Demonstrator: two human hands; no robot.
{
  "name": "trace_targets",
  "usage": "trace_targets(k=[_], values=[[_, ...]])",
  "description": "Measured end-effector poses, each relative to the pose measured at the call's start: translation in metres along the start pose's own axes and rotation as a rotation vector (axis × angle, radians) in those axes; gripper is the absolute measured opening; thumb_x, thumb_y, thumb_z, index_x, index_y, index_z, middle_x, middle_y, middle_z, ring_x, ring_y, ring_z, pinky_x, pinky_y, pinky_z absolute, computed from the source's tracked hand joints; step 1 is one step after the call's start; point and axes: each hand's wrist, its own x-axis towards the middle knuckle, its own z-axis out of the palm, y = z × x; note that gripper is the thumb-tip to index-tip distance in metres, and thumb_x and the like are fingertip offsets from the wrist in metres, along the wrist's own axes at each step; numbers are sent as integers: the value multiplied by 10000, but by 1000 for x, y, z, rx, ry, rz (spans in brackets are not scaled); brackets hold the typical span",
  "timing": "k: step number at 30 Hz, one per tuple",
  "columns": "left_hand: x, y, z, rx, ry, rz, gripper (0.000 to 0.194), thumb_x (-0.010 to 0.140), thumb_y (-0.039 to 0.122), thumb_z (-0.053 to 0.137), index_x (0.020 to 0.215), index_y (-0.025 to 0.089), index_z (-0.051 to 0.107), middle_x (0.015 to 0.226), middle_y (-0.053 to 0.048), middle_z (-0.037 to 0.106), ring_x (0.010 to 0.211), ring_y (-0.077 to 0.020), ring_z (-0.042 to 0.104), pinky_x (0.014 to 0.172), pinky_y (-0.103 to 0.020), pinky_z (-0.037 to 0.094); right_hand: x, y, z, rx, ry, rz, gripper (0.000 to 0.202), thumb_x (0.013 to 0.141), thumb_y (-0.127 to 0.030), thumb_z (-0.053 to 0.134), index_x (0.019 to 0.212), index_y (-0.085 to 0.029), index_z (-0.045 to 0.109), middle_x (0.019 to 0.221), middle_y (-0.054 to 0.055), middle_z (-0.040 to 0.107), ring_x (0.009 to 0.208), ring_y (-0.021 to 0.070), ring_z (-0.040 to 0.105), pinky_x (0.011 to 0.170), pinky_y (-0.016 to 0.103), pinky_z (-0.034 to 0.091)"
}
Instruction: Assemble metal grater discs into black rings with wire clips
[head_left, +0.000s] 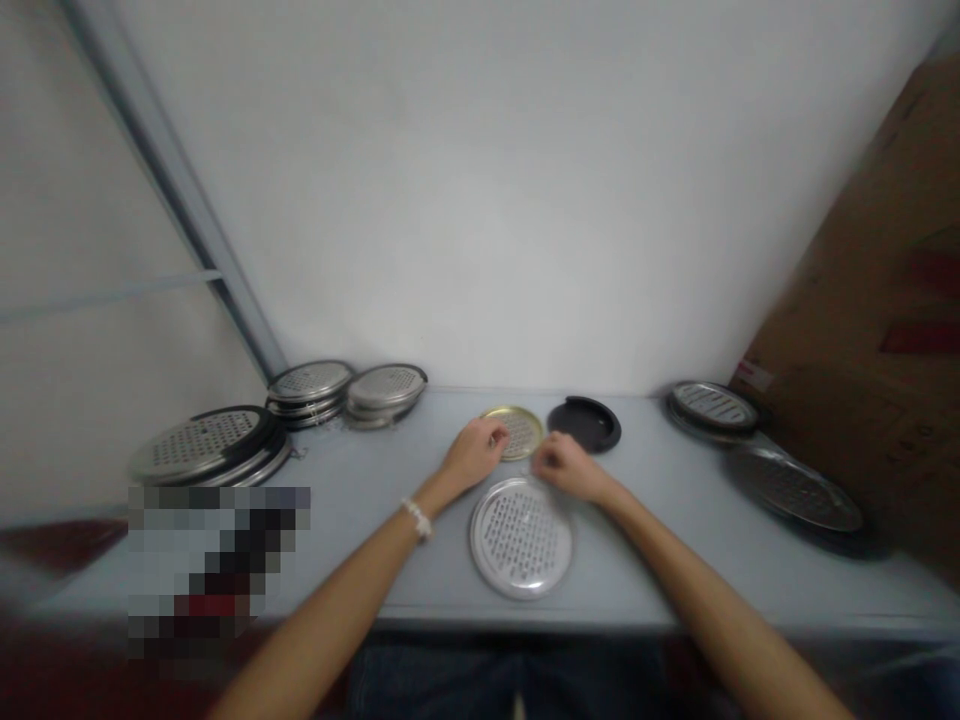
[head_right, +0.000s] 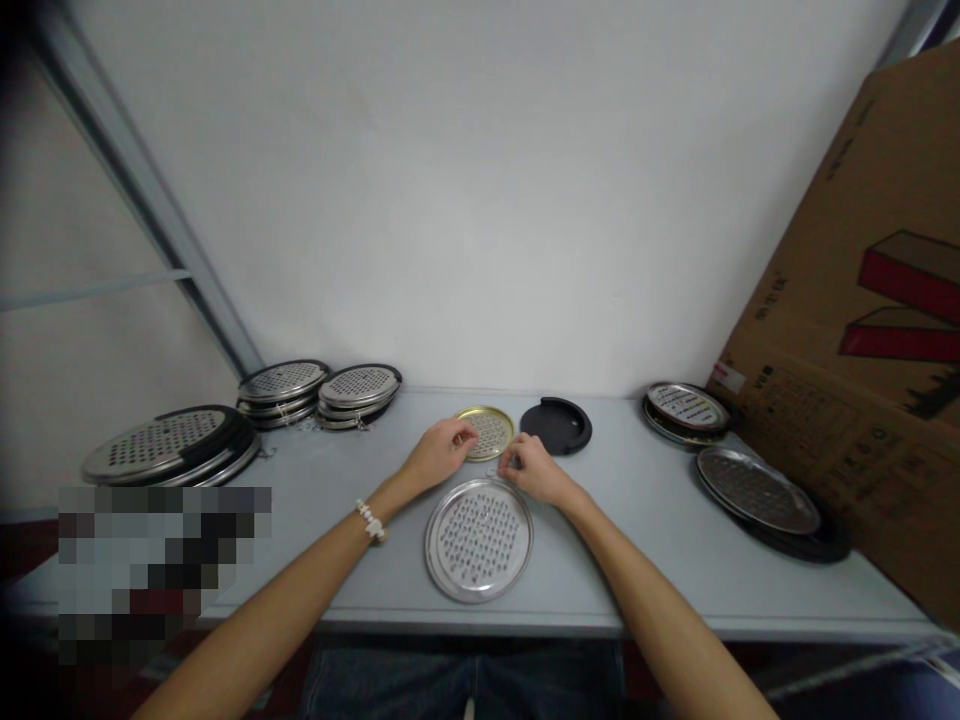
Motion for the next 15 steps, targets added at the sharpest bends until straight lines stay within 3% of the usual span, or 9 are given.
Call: trace_targets(k=[6,15], values=[[-6,8,9,10,-188,106,113,825,206,642,799,186,750,788,-61,697,786,-203,591,789,-313,439,-1,-1,4,4,16,-13,80,791,-130,670,761,-171,731,831,40,663,852,194,586,854,320,421],[-5,4,13,-59,-287,163,176,831,317,689,758,185,780,707,-37,693,691,-165,572,701,-272,393,0,-10,4,43,41,-31,71,798,-111,671,772,-172,695,785,31,659,746,173,573,720,283,418]])
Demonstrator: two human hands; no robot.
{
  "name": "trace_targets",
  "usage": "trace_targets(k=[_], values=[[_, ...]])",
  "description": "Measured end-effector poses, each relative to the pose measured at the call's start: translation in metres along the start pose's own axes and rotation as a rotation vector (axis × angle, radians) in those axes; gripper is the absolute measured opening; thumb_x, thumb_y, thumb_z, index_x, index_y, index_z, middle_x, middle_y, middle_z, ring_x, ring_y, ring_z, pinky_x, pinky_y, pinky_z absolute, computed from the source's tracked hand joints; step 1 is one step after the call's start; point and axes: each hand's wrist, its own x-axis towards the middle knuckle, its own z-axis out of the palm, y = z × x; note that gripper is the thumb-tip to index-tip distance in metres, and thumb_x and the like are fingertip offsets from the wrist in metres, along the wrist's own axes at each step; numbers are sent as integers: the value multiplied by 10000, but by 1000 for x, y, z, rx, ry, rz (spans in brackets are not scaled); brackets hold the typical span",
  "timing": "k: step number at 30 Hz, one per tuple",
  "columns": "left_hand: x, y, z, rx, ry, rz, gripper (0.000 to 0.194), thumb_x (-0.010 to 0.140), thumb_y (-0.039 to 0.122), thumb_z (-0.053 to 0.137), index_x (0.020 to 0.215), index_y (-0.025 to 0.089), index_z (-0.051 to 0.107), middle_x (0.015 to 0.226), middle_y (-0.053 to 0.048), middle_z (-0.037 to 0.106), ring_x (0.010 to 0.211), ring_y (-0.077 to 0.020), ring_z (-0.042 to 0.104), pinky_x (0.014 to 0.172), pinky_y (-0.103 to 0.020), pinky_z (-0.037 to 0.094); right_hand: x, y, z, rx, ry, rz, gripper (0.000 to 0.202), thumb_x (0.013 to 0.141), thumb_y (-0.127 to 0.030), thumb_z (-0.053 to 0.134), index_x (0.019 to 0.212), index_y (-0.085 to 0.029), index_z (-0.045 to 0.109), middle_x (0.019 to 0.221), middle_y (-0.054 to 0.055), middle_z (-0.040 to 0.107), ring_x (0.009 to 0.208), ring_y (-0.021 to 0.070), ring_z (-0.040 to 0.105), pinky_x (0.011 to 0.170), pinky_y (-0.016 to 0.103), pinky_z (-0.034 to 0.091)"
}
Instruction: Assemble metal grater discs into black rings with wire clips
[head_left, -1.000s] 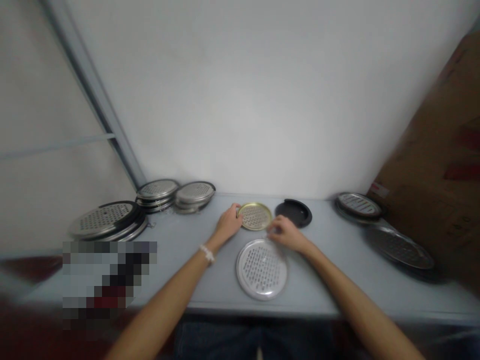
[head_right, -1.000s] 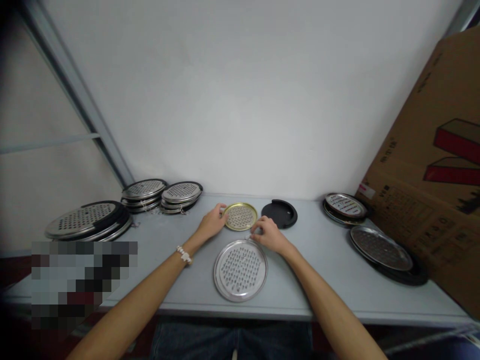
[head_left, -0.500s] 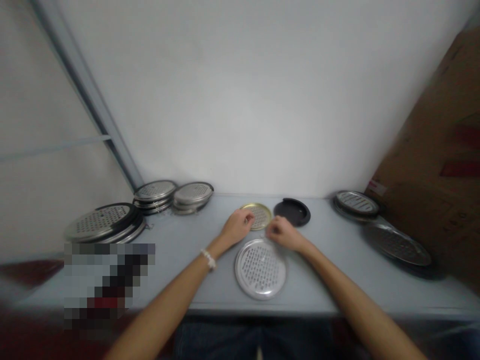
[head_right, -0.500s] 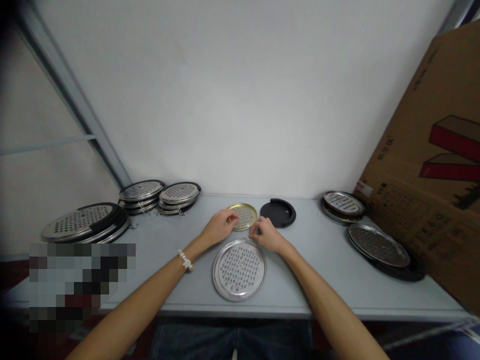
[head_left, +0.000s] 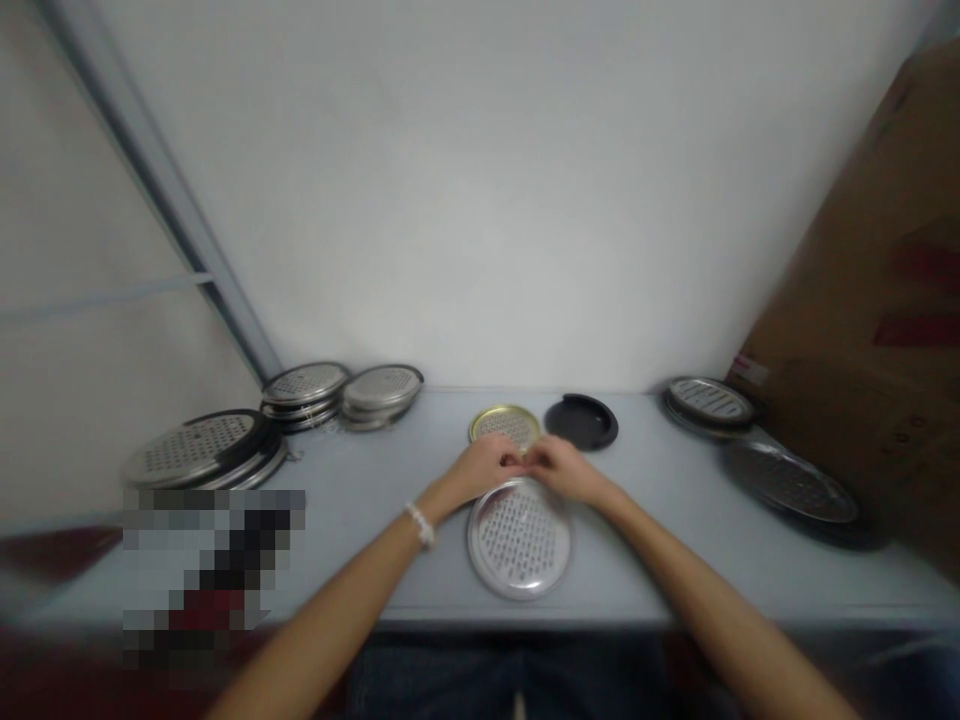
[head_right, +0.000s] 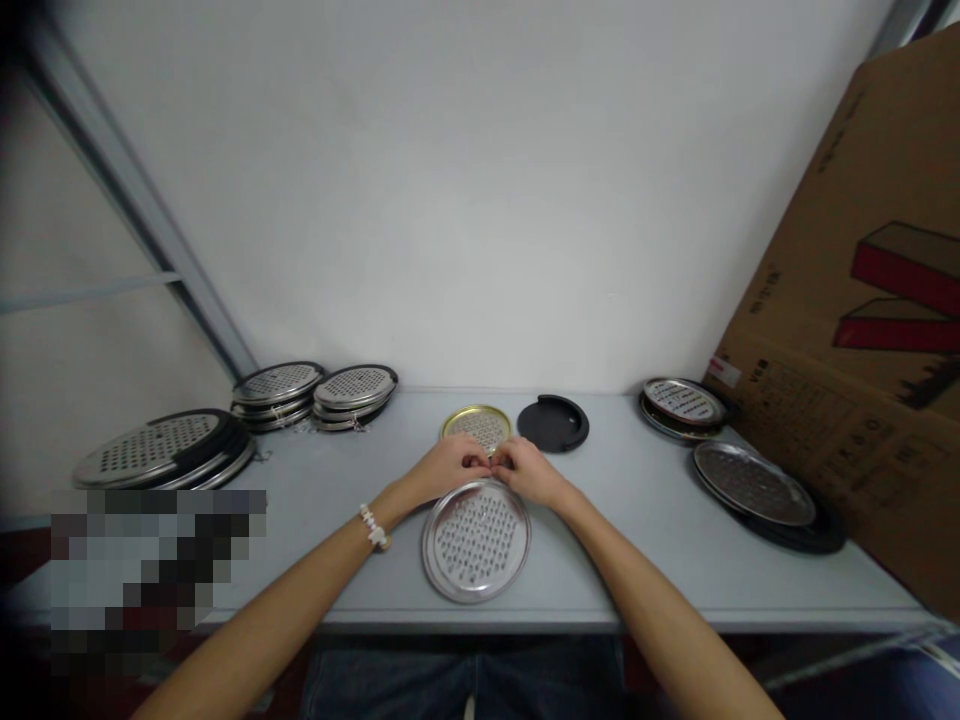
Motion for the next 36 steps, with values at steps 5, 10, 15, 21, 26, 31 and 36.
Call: trace_targets(k=[5,10,15,21,26,31,36], values=[[-1,0,-2,4,-24,-51,122,801,224,675,785,189,791,709,-28,700,669,-153,571,657,-254,375,0,8,-8,-47,13,48,71,742,-134,724,804,-168,735,838,45,661,800,192,587,773,309,428],[-4,0,-5,11,-38,-92,112,795,203,659,793,175,768,716,-26,692,644,-147,570,603,-242,360,-1,12,-9,-49,3,42,108,730,-130,714,823,-174,747,851,50,673,796,194,591,777,316,440],[-6,-1,-6,21,-53,-114,95,803,200,656,784,168,743,724,-31,692,656,-155,580,614,-245,370,-1,2,-10,-59,93,7,88,793,-136,648,762,-177,720,810,54,675,800,198,596,760,308,436],[-7,3,-11,54,-93,-137,81,816,189,644,793,156,714,748,-33,692,683,-158,581,621,-245,373,-1,0,-17,-14,164,120,105,829,-193,623,756,-158,690,759,45,683,698,169,589,664,270,425],[-9,12,-16,99,-156,-161,103,847,180,588,847,158,688,810,-42,701,734,-169,595,644,-250,393,-1,-1,-18,7,165,147,129,834,-192,587,761,-144,682,732,39,682,670,158,578,628,251,412],[-12,9,-14,138,-131,-108,81,875,174,567,868,170,647,892,-53,692,831,-186,608,731,-265,426,-5,7,-21,-9,7,84,129,730,-95,617,813,-146,702,804,41,666,703,152,577,661,251,432],[-11,8,-10,138,-31,-78,78,916,190,536,867,171,594,918,-60,655,847,-188,592,783,-292,449,-7,13,-26,-83,-47,89,119,721,-125,686,835,-147,713,865,57,637,729,156,565,692,264,441]])
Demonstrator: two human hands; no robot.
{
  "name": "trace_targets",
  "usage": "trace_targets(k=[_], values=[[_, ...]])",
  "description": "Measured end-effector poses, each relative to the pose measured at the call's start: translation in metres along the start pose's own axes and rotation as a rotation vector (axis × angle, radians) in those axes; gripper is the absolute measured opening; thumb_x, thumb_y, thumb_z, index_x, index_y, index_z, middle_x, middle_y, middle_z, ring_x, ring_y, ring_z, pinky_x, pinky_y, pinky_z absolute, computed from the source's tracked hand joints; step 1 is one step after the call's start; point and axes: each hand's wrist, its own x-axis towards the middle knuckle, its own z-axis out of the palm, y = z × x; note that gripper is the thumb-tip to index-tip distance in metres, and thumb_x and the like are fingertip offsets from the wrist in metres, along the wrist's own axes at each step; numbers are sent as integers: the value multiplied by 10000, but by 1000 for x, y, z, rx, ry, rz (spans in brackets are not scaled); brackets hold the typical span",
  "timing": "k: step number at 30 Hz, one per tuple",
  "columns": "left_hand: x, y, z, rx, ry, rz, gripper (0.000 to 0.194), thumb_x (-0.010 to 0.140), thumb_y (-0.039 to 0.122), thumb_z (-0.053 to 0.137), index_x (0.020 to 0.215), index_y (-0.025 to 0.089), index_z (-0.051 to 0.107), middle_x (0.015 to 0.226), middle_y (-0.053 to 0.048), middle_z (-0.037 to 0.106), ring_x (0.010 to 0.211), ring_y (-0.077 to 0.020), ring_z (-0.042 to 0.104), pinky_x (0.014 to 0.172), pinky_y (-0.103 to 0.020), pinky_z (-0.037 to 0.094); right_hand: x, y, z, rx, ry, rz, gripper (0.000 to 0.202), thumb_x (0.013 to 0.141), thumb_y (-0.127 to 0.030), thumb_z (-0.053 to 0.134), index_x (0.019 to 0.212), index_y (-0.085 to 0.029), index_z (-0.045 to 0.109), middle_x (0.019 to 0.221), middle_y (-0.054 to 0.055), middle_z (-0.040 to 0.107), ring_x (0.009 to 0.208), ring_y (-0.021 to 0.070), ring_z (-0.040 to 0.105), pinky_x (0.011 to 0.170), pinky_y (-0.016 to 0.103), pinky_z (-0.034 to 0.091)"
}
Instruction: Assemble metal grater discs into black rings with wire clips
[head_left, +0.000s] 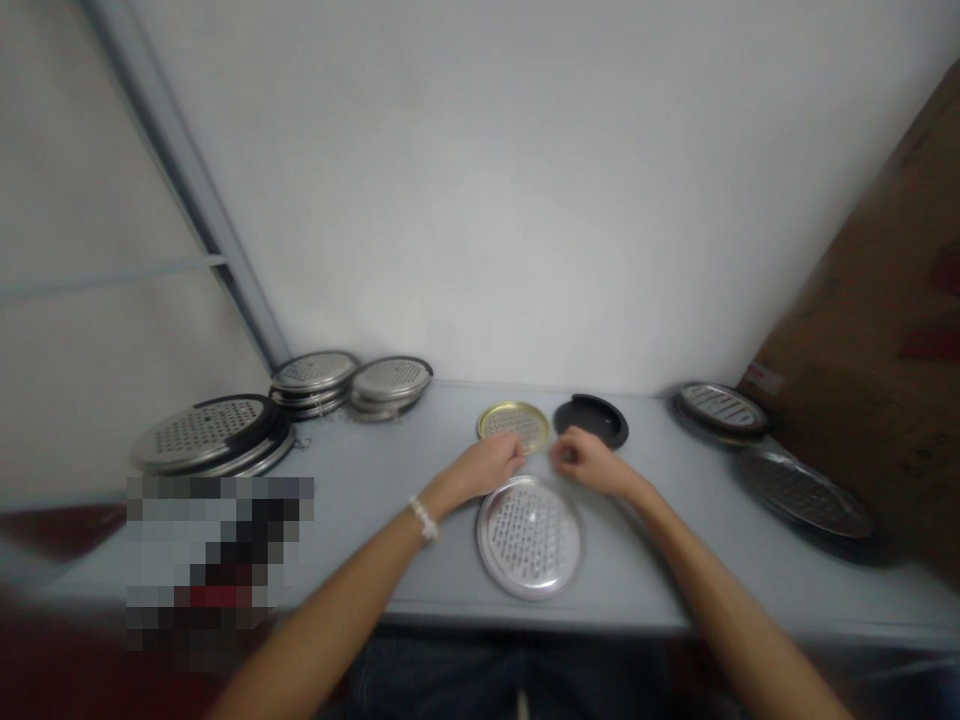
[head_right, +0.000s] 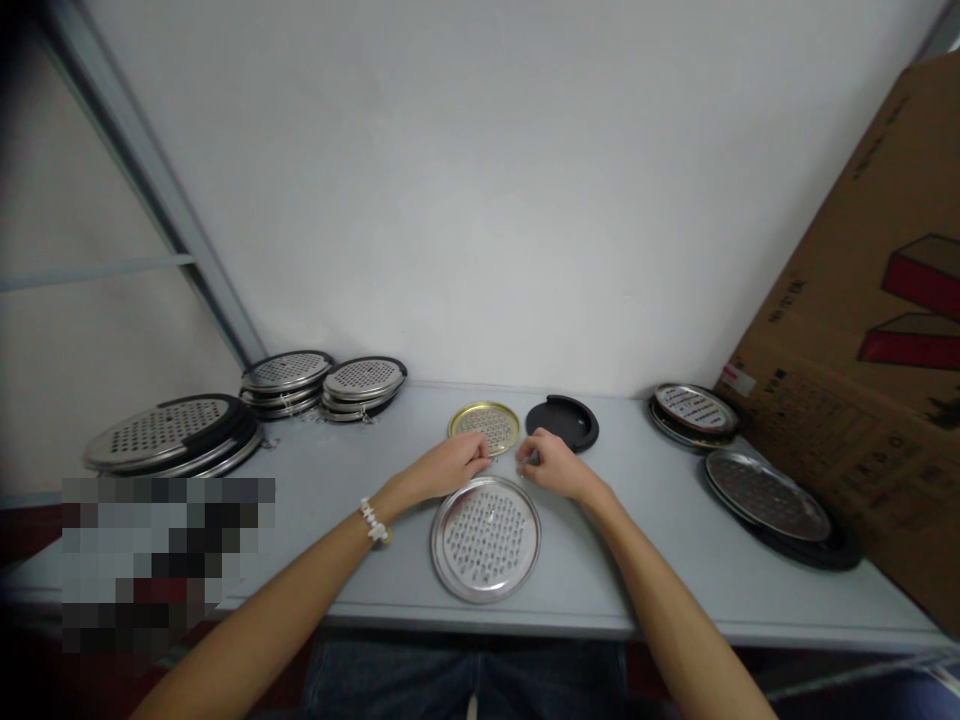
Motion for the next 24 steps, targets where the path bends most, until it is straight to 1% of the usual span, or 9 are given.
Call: trace_targets(k=[3,6,11,16,21,24], values=[[2,3,-1,-30,90,-8,77,926,189,517,884,170,579,940,-68,646,867,-198,591,802,-314,463,0,-1,-1,-1,-40,10,68,745,-125,683,807,-141,707,853,62,641,766,170,580,723,270,443],[5,6,-2,-72,137,-19,50,896,159,544,872,172,586,922,-63,655,856,-200,596,804,-322,474,1,-4,-2,-8,-68,18,58,767,-103,655,776,-136,701,825,57,632,770,170,579,727,263,433],[8,4,0,-147,145,2,96,868,107,558,879,163,635,883,-48,695,810,-184,618,789,-303,479,1,-5,-1,-44,-109,13,88,796,-79,614,783,-127,687,832,51,599,751,154,552,705,245,412],[10,2,4,-156,155,31,136,868,96,559,903,158,675,895,-52,719,824,-181,635,795,-294,482,1,-8,3,-156,-158,-14,128,845,-62,555,787,-123,650,859,67,592,754,147,535,707,240,396],[11,2,6,-170,174,25,139,887,123,556,925,162,684,916,-60,725,836,-185,638,781,-294,486,-1,-11,12,-337,-161,-12,137,929,-102,483,945,-91,619,955,121,602,792,171,541,735,264,407],[12,2,7,-197,194,2,138,871,116,561,925,167,678,896,-51,717,814,-180,628,757,-287,484,-2,-11,16,-393,-146,-20,144,949,-111,461,991,-87,597,980,131,593,832,186,545,751,274,410]])
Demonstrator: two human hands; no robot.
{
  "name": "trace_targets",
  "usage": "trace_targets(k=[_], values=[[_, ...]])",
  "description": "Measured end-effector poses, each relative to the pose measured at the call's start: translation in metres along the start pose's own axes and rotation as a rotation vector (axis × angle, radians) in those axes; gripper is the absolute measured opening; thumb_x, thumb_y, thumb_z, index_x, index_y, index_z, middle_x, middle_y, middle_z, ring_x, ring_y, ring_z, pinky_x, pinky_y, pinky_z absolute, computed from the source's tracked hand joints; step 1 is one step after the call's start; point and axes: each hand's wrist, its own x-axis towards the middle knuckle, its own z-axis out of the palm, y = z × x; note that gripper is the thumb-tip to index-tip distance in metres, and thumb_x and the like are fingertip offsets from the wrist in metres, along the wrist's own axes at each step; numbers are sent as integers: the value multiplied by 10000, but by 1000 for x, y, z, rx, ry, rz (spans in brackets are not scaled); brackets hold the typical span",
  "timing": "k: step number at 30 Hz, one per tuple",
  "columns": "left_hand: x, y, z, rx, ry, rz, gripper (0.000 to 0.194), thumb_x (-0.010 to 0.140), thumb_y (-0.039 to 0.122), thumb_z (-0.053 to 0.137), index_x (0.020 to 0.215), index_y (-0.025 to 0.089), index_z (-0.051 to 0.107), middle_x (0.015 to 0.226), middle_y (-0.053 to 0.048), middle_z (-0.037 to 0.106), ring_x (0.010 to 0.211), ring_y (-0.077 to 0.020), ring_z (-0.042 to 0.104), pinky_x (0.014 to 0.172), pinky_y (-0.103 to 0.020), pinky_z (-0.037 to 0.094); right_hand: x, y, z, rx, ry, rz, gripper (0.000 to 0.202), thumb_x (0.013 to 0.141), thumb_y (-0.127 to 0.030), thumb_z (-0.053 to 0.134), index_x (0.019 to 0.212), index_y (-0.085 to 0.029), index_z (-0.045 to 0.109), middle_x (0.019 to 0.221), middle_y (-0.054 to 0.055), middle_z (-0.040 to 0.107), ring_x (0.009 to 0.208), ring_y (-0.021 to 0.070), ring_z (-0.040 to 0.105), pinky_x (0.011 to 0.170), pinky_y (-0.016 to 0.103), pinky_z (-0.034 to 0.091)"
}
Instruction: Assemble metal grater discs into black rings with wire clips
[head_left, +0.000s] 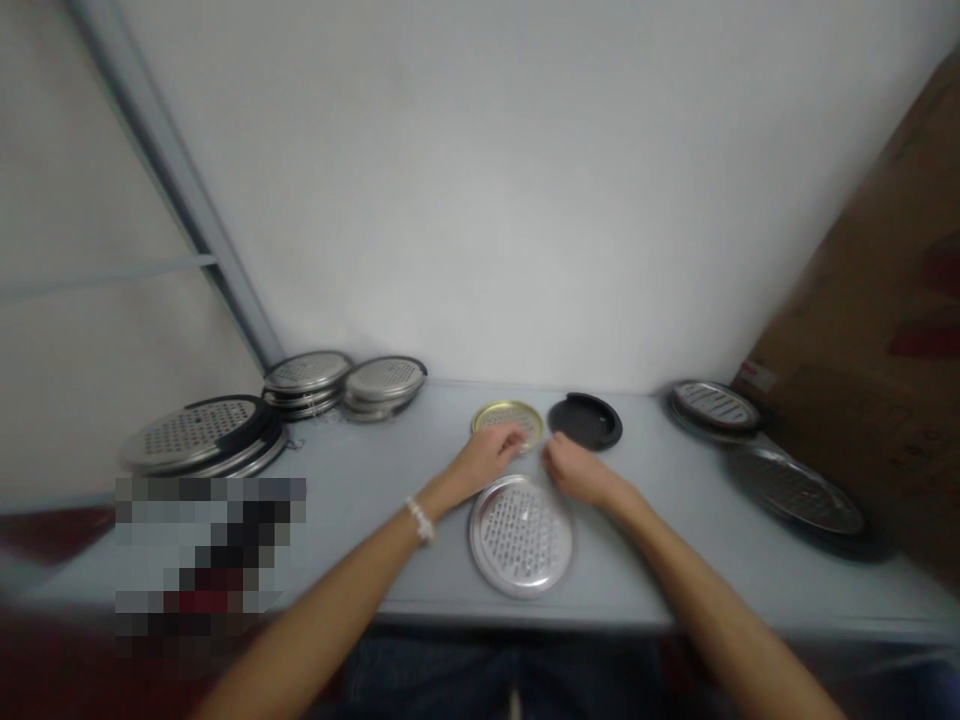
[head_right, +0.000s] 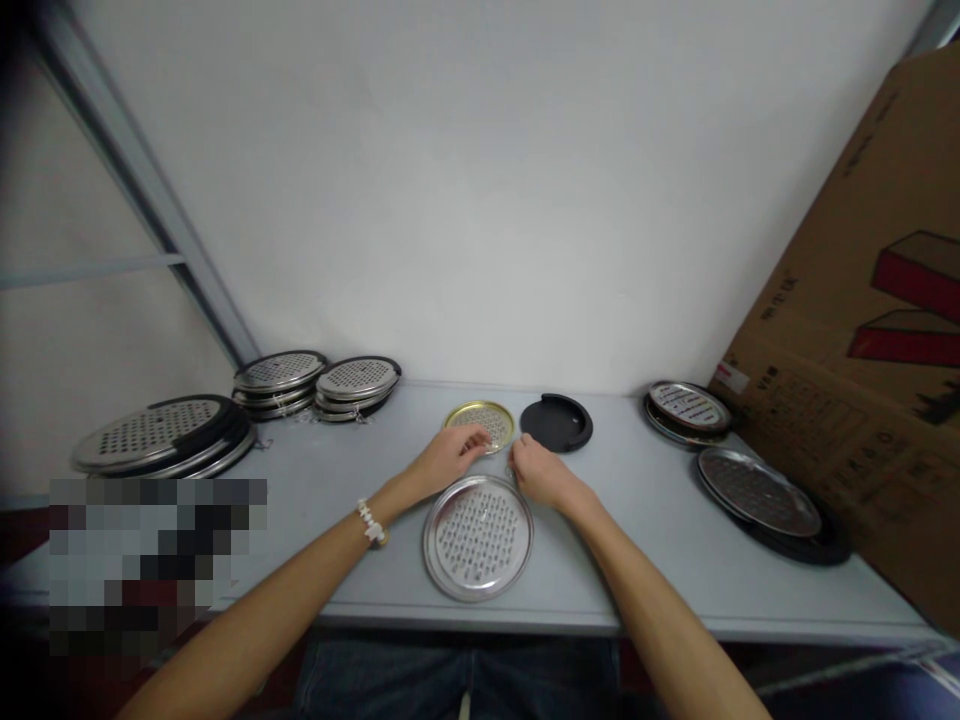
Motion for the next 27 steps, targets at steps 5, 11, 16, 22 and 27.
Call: trace_targets(k=[5,11,16,22,27], values=[[0,-1,0,6,23,1,189,794,31,517,829,167,643,779,-18,670,748,-165,595,725,-276,473,0,3,4,10,41,16,132,952,-97,443,971,-100,573,970,119,573,829,185,525,757,284,411],[-1,-2,3,57,-6,26,270,757,6,501,771,166,719,846,-42,717,832,-176,640,851,-318,495,3,4,6,125,143,4,134,950,-97,433,914,-120,560,935,103,562,810,177,503,767,293,412],[0,-1,2,57,17,8,308,769,2,506,827,169,758,897,-51,745,867,-182,666,890,-335,515,2,8,-10,316,156,13,85,865,-105,558,803,-148,597,836,50,578,752,155,519,709,265,413],[0,1,-1,85,26,-6,303,791,10,516,845,163,772,926,-70,746,895,-198,673,913,-360,522,0,19,-14,435,-8,65,91,740,-138,700,824,-142,667,789,25,634,694,145,553,649,252,415],[-1,1,-1,88,31,0,312,788,0,514,851,162,773,926,-71,743,891,-193,671,907,-353,525,2,19,-10,457,-45,86,74,736,-164,699,800,-143,669,724,15,649,657,137,554,612,238,409]])
